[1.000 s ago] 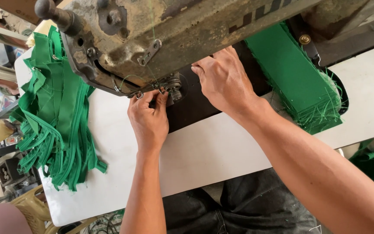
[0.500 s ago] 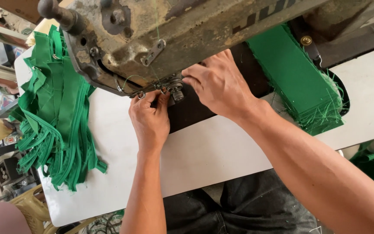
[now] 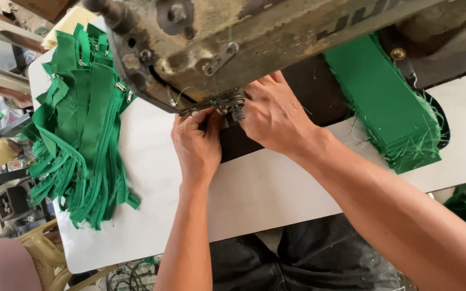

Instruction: Sewing green fabric strips together using an industrial sewing machine

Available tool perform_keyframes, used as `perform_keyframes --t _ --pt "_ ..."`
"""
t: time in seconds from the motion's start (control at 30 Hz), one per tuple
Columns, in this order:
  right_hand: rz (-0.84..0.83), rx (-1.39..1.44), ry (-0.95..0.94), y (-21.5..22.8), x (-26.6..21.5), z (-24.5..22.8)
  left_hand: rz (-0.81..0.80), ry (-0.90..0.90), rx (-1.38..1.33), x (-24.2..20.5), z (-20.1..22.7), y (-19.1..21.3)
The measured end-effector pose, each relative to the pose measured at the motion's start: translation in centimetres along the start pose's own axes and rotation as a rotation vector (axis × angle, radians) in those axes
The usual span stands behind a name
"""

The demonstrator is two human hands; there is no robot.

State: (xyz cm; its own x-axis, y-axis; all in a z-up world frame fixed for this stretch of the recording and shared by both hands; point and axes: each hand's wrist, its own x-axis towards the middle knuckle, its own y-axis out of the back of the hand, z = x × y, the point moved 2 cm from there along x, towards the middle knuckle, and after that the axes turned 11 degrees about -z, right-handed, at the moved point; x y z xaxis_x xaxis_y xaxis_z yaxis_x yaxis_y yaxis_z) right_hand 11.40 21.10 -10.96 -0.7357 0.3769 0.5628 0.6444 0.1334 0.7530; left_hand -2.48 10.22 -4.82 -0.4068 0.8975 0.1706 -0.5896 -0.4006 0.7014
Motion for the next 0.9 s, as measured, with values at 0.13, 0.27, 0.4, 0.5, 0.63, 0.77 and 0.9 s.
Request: perform_keyframes --t 0.13,0.27,0.4,0.5,0.63,0.77,0.9 --pt "0.034 0.036 0.024 0.1 0.8 -0.7 0.004 0.020 -0.015 -0.2 -0.3 0.2" --pt "0.082 0.074 0.047 0.5 1.4 -1.3 0.008 0.031 -0.045 -0.3 0.3 0.6" --pt "0.115 0.097 0.063 1.2 2.0 -1.6 0.001 0.072 -0.055 -0.3 0.1 0.6" --pt "0.151 0.119 0.078 2.0 2.0 -2.1 0.002 0.086 -0.076 -0.3 0.0 0.5" --pt "0.206 0.153 0.099 2.8 2.4 -3.4 0.007 0.088 -0.073 -0.3 0.0 0.5" --pt "0.254 0.168 0.121 4.1 3.6 -3.9 0.011 -0.016 0.037 0.0 -0.4 0.6" --pt "0.291 -0.609 0.242 9.0 3.1 -5.9 0.067 -0.167 0.124 -0.6 0.5 1.3"
